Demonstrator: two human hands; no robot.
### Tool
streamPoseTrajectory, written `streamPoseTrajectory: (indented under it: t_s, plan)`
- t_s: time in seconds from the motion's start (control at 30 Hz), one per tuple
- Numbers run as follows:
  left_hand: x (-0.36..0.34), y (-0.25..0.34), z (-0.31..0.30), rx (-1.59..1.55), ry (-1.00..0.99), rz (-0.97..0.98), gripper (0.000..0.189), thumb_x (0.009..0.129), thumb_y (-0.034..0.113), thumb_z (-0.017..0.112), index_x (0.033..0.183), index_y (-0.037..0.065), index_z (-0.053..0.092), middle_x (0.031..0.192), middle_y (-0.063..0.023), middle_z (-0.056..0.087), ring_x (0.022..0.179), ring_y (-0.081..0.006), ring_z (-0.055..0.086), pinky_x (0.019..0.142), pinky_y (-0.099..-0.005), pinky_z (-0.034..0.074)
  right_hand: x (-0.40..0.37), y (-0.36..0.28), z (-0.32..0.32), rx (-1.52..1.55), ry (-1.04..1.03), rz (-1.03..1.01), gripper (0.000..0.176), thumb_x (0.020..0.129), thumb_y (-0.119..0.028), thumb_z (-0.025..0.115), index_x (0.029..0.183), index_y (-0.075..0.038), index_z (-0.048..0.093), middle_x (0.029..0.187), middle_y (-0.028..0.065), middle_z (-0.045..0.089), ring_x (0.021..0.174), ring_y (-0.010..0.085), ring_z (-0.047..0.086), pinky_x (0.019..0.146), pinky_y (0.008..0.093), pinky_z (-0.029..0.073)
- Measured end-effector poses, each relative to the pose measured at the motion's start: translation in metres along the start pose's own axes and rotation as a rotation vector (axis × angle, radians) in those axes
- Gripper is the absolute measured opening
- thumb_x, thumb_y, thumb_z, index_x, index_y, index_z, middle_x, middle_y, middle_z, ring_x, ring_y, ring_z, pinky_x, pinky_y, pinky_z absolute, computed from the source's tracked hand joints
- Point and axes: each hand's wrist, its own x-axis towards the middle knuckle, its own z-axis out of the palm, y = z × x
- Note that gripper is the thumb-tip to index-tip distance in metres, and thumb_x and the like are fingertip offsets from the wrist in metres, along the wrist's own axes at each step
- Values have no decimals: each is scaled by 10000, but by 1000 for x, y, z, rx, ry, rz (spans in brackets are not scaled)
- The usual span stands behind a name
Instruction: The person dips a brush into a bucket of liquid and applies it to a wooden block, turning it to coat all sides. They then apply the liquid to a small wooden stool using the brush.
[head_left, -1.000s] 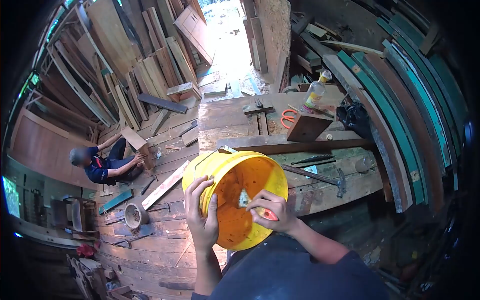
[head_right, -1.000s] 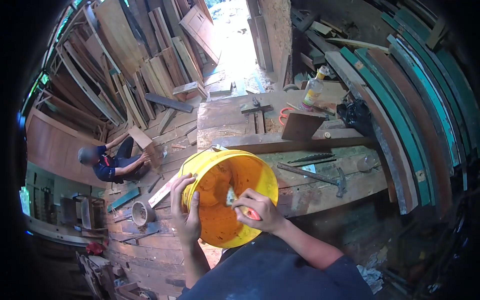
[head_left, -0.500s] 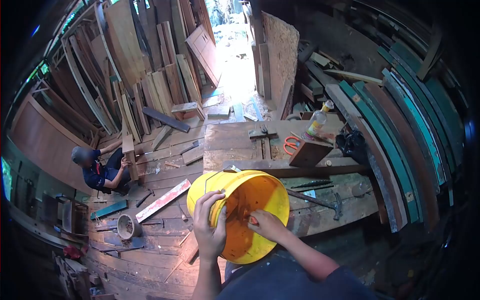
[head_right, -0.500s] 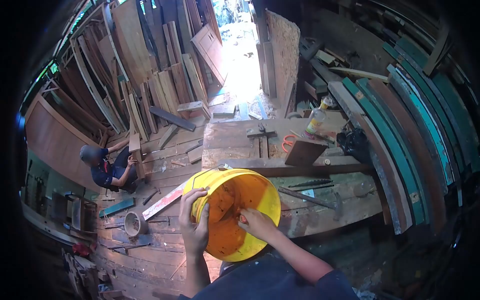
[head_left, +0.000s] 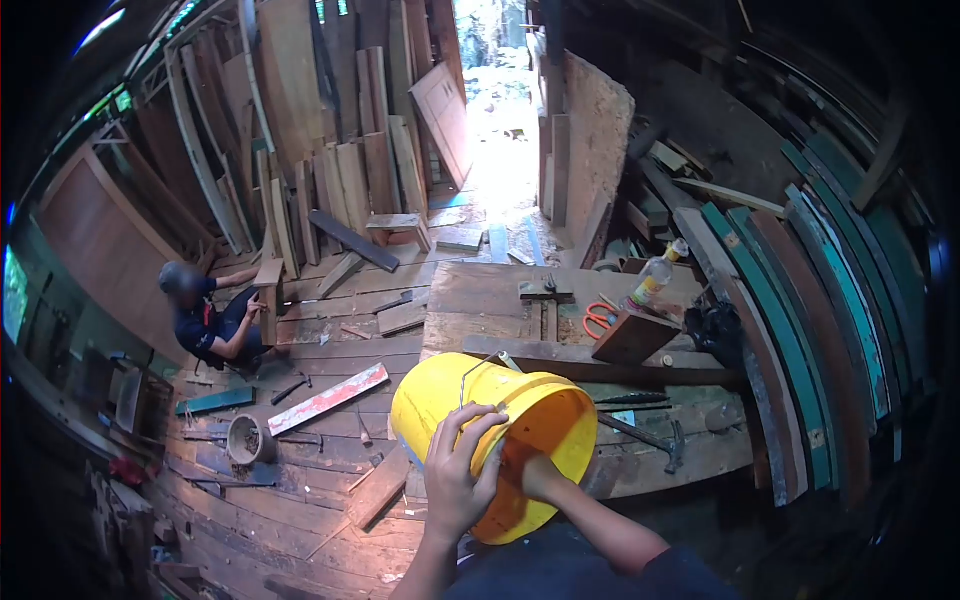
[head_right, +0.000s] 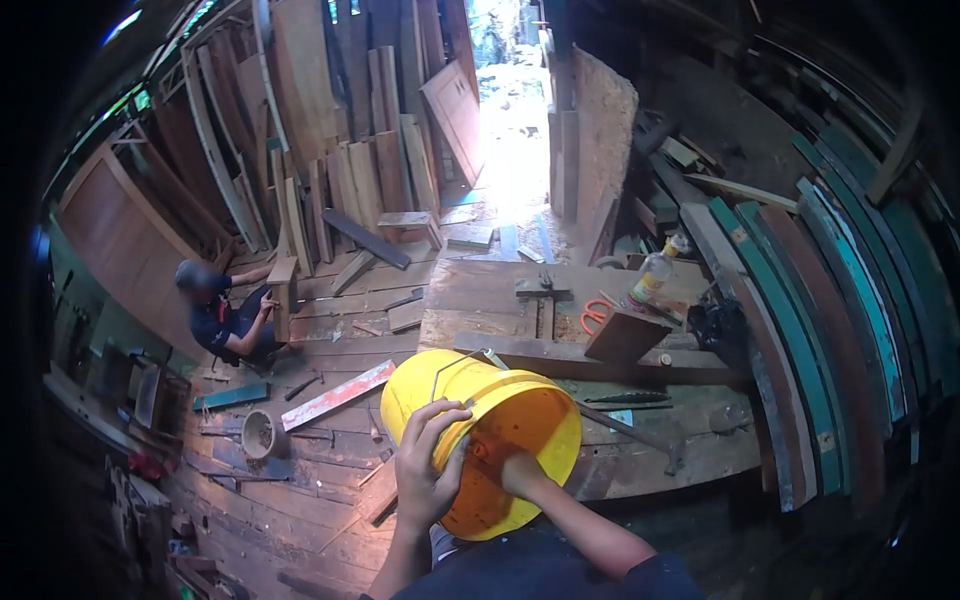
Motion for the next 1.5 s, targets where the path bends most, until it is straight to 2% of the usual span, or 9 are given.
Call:
streamPoseTrajectory:
  t_s: [0.07, 0.13, 0.17, 0.47, 0.67, 0.93, 1.17, 1.33, 1.5]
  plan:
    - [1, -6, 1, -15, 28, 0, 360, 769, 4, 695, 1118, 86, 653, 1150, -116, 605, 1079, -324, 598, 925, -411, 477, 2, 6, 0, 38, -105, 7, 331, 952, -279, 592, 1239, -114, 580, 1041, 185, 657, 943, 343, 661, 821, 406, 522]
    - [2, -9, -3, -60, 60, -10, 328, 785, 20, 697, 1105, 85, 664, 1168, -125, 601, 1077, -336, 611, 920, -409, 492, 4, 24, 17, 286, 14, -153, 327, 939, -214, 610, 1246, -109, 578, 1038, 180, 657, 949, 337, 657, 818, 406, 521]
    - [5, -7, -5, -65, 51, -31, 314, 800, 5, 688, 1104, 77, 663, 1180, -135, 597, 1093, -326, 609, 929, -400, 488, 7, 25, 14, 203, -38, -22, 319, 924, -183, 635, 1228, -97, 587, 1040, 178, 656, 950, 334, 655, 809, 408, 517]
    - [15, -10, -11, -106, 51, -100, 289, 820, 11, 685, 1100, 81, 666, 1199, -142, 588, 1147, -312, 589, 959, -391, 475, 3, 11, 0, 198, -118, -25, 334, 922, -253, 660, 1202, -83, 591, 962, 182, 680, 908, 352, 663, 809, 413, 507]
    - [7, -5, -9, -80, -10, -79, 303, 829, 27, 695, 1122, 96, 655, 1248, -132, 550, 1183, -320, 573, 970, -394, 481, 1, 15, -6, 102, 15, -13, 356, 918, -253, 644, 1221, -78, 577, 1113, 178, 649, 969, 360, 650, 818, 453, 510]
    - [7, -16, -35, -109, -191, -136, 388, 840, 59, 705, 1215, 60, 605, 1305, -167, 511, 1267, -327, 498, 1059, -411, 400, -12, 2, -11, -174, -47, -61, 325, 903, -276, 635, 1163, -84, 600, 949, 157, 643, 868, 361, 637, 765, 453, 514]
    - [29, -50, -54, -239, -188, -118, 395, 859, 86, 686, 1243, 73, 592, 1313, -163, 509, 1257, -326, 504, 1059, -411, 397, -39, -61, -49, 187, 280, -146, 216, 832, -168, 748, 992, -48, 668, 926, 142, 670, 863, 313, 664, 771, 382, 527]
    - [60, -94, -68, -295, -520, 63, 545, 835, 235, 665, 1340, 85, 520, 1375, -200, 425, 1318, -385, 422, 1105, -452, 332, -21, -68, -28, -53, 412, -116, 214, 830, -164, 741, 976, -30, 660, 910, 151, 664, 841, 337, 650, 753, 404, 523]
    - [69, -145, -92, -494, -545, 59, 585, 822, 263, 616, 1351, 41, 503, 1352, -205, 458, 1309, -360, 437, 1105, -426, 317, 1, -97, 5, -191, 475, 78, 221, 851, -238, 718, 949, -52, 649, 899, 137, 661, 837, 340, 643, 741, 409, 518]
